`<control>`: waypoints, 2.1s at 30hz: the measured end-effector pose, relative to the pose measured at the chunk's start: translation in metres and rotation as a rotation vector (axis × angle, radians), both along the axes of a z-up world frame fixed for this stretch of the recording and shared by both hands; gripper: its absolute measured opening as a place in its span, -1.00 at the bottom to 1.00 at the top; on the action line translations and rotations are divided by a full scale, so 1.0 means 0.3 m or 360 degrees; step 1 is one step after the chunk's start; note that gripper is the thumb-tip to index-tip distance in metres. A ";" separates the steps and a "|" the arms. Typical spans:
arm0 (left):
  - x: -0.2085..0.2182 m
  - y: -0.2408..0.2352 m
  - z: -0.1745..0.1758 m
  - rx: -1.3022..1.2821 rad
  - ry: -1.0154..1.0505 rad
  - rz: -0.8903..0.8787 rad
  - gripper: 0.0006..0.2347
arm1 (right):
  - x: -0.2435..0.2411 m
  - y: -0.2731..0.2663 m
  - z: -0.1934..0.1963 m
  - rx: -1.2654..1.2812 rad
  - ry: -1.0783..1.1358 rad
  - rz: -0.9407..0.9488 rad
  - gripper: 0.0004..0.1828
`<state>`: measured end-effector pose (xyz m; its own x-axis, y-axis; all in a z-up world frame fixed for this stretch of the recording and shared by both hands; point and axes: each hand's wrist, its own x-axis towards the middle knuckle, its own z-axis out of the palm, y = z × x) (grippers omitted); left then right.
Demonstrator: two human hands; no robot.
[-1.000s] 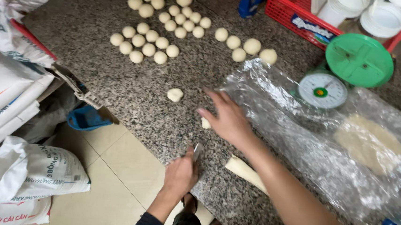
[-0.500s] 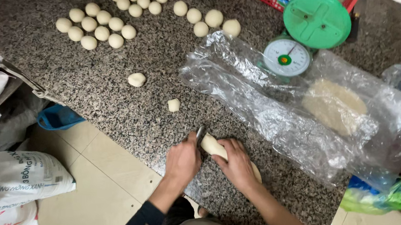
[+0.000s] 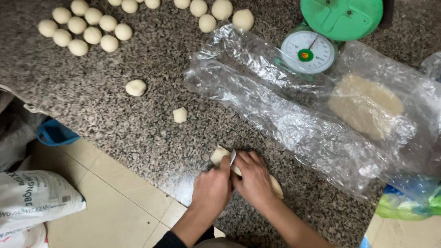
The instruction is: The person portions a long dough log into small pieces using a plastic scraper, weighs each piece on a kitchen scale, and rolls them into uniform balls. The person arranges the dough balls on the countertop and covers them with plastic wrap.
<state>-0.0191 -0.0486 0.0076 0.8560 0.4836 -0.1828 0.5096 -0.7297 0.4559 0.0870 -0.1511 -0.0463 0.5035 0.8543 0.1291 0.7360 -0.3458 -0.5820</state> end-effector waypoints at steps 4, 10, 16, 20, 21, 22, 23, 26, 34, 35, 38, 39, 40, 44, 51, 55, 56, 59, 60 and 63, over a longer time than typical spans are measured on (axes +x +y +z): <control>0.120 0.017 -0.021 0.0069 0.0057 -0.0051 -0.59 | 0.011 0.026 -0.017 -0.0253 0.0064 0.0000 -0.52; 0.048 0.081 -0.037 0.0146 -0.0013 -0.0285 -0.54 | 0.031 0.023 0.025 -0.0361 0.0094 0.0067 -0.43; -0.229 0.211 0.061 -0.0013 0.0168 -0.0249 -0.66 | 0.037 0.122 0.107 -0.0404 0.0302 -0.0025 -0.22; -0.189 0.275 0.114 0.0013 0.0012 -0.0075 -0.61 | 0.047 0.201 0.140 -0.0444 0.0209 0.0166 -0.46; -0.171 0.282 0.126 0.0008 -0.0034 -0.0052 -0.62 | 0.058 0.213 0.145 -0.0465 0.0357 0.0145 -0.50; -0.143 0.290 0.137 0.0001 -0.0089 -0.0040 -0.63 | 0.082 0.217 0.153 -0.0483 0.0500 0.0114 -0.55; -0.120 0.297 0.151 0.0014 -0.0118 -0.0046 -0.66 | 0.112 0.217 0.161 -0.0498 0.0643 0.0085 -0.59; -0.033 0.308 0.187 -0.0003 -0.0237 -0.0080 -0.74 | 0.286 0.170 0.213 -0.0018 0.0309 -0.0082 -0.56; 0.217 0.304 0.263 -0.0112 -0.0622 -0.0273 -0.67 | 0.881 0.058 0.494 0.0501 -0.0293 -0.0741 -0.20; 0.247 0.300 0.269 -0.0131 -0.0591 -0.0269 -0.68 | 0.915 0.056 0.512 0.0462 -0.0395 -0.0798 -0.15; 0.307 0.292 0.282 -0.0212 -0.0524 -0.0260 -0.70 | 0.969 0.073 0.523 0.0341 -0.0256 -0.0857 -0.12; 0.320 0.292 0.284 -0.0258 -0.0525 -0.0263 -0.71 | 0.979 0.076 0.522 0.0307 -0.0235 -0.0858 -0.12; 0.329 0.292 0.285 -0.0306 -0.0521 -0.0266 -0.72 | 0.983 0.077 0.518 0.0271 -0.0208 -0.0858 -0.12; 0.353 0.291 0.276 -0.0241 -0.0652 -0.0336 -0.74 | 0.979 0.062 0.504 0.0196 -0.0255 -0.0813 -0.21; 0.376 0.275 0.266 -0.0295 -0.0465 -0.0354 -0.73 | 0.945 0.019 0.510 0.0284 -0.0463 -0.0867 -0.22; 0.386 0.268 0.239 -0.0306 -0.0522 -0.0383 -0.69 | 0.979 0.021 0.498 0.0256 -0.0571 -0.0913 -0.25; 0.386 0.267 0.229 -0.0308 -0.0476 -0.0373 -0.71 | 0.987 0.026 0.495 0.0220 -0.0594 -0.0912 -0.25; 0.360 0.280 0.198 -0.0354 -0.0439 -0.0329 -0.70 | 0.985 0.051 0.491 0.0093 -0.0663 -0.0872 -0.35; 0.335 0.291 0.189 -0.0396 -0.0493 -0.0301 -0.67 | 0.978 0.061 0.495 0.0079 -0.0671 -0.0867 -0.41; 0.214 0.359 0.162 -0.0399 -0.0407 -0.0023 -0.63 | 0.915 0.078 0.500 0.0159 -0.0702 -0.0784 -0.50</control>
